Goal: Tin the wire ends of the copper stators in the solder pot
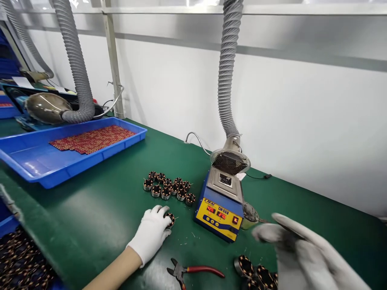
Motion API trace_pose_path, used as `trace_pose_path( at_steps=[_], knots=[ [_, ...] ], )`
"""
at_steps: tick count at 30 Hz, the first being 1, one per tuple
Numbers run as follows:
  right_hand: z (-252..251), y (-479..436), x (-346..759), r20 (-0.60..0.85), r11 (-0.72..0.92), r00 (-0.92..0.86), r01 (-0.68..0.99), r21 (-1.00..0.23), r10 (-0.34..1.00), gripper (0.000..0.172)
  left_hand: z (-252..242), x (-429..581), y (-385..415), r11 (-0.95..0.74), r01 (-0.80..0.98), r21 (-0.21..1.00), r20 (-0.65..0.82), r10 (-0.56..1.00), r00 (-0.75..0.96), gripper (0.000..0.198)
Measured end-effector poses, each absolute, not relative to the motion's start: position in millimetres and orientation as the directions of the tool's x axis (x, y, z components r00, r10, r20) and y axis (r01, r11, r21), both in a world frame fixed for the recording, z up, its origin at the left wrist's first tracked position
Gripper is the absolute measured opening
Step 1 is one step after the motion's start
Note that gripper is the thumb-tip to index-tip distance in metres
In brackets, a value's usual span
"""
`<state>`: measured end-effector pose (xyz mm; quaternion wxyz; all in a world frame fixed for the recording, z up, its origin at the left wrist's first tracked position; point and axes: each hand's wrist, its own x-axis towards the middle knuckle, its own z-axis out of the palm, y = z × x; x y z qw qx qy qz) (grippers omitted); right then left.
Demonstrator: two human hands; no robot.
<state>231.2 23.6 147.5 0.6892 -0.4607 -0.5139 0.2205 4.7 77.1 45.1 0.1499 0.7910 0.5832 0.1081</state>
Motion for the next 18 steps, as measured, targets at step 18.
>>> trace_pose_path(
  at_steps=[18],
  knots=[
    [121.0,59.1,213.2,0.046,0.132,0.147,-0.655,-0.744,0.988,0.041,130.2,87.2,98.0,-0.761,0.321,0.564,0.587,0.643,0.492,0.063]
  ],
)
